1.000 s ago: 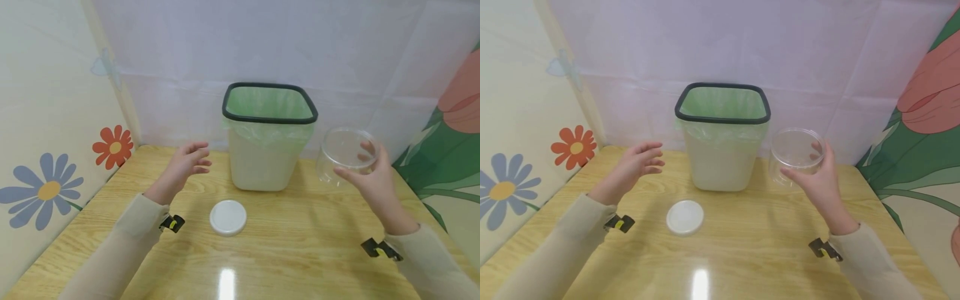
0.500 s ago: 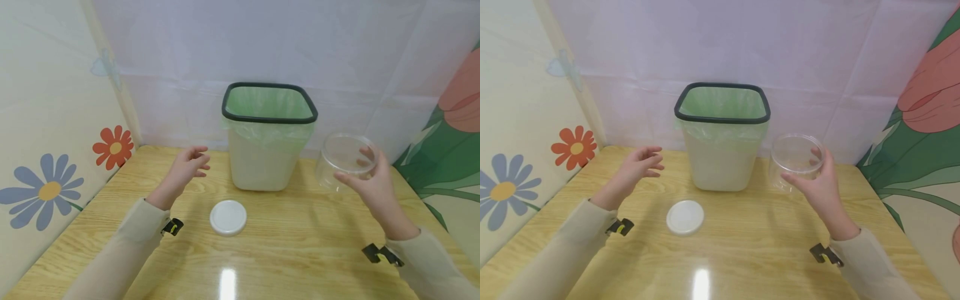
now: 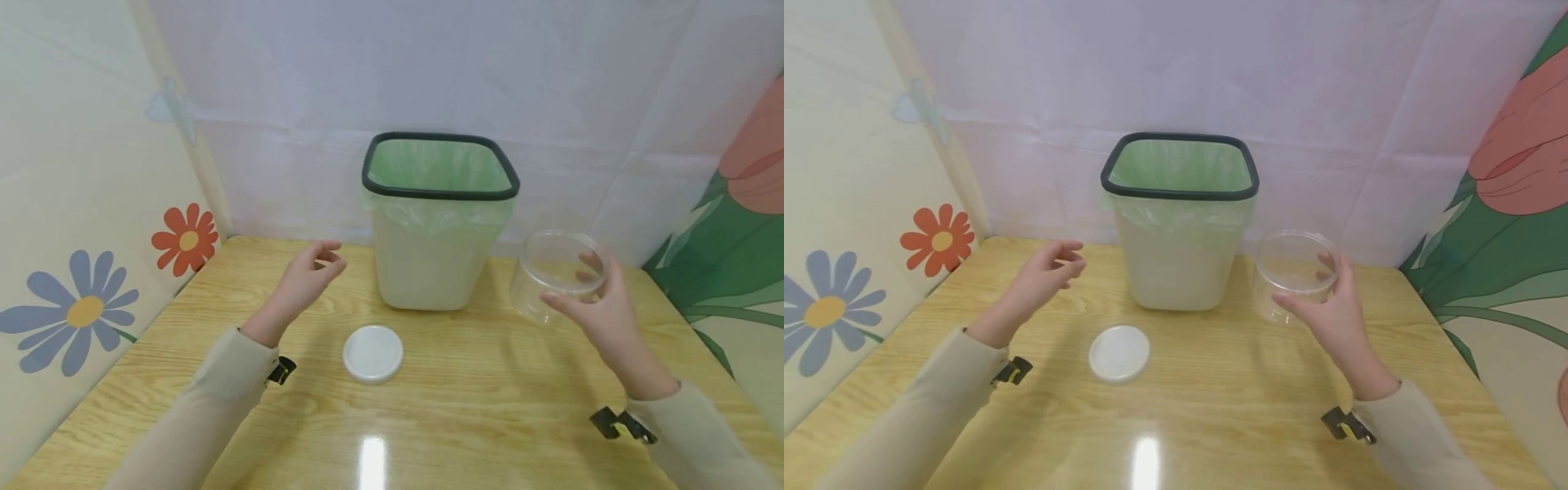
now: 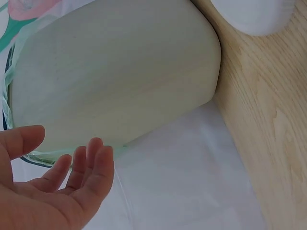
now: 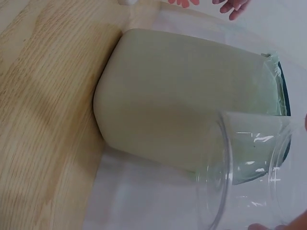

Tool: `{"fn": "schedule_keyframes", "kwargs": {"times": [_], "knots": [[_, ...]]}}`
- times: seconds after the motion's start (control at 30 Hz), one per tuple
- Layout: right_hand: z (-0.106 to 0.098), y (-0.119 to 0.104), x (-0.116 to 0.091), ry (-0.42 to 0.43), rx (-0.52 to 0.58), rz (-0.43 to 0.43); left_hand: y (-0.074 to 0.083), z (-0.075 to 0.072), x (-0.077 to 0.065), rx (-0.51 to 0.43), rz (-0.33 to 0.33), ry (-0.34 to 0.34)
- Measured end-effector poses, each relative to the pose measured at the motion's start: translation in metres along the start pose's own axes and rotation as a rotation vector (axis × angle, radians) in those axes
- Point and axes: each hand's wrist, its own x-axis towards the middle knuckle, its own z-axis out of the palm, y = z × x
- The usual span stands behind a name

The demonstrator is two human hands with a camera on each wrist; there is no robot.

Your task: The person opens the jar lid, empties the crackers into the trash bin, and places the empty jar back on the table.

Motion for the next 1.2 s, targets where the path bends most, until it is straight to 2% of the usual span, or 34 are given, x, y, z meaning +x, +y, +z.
{"fn": "schedule_keyframes", "kwargs": {"times": [0.23, 0.53, 0.67, 0.93, 1.2], "knots": [[0.008, 0.005, -0.002, -0.043, 0.005, 0.022, -0.006, -0.002, -0.002, 0.107, 0.034, -0.008], [0.018, 0.014, -0.006, -0.07, 0.078, 0.021, -0.012, 0.0, -0.001, 0.167, 0.042, -0.052], [0.021, 0.018, -0.008, -0.084, 0.074, 0.02, -0.014, 0.001, -0.001, 0.209, 0.05, -0.064], [0.027, 0.028, -0.009, -0.112, 0.079, 0.029, -0.02, 0.001, -0.005, 0.249, 0.073, -0.087], [0.034, 0.034, -0.013, -0.159, 0.098, 0.064, -0.025, 0.004, -0.007, 0.272, 0.086, -0.077]]}}
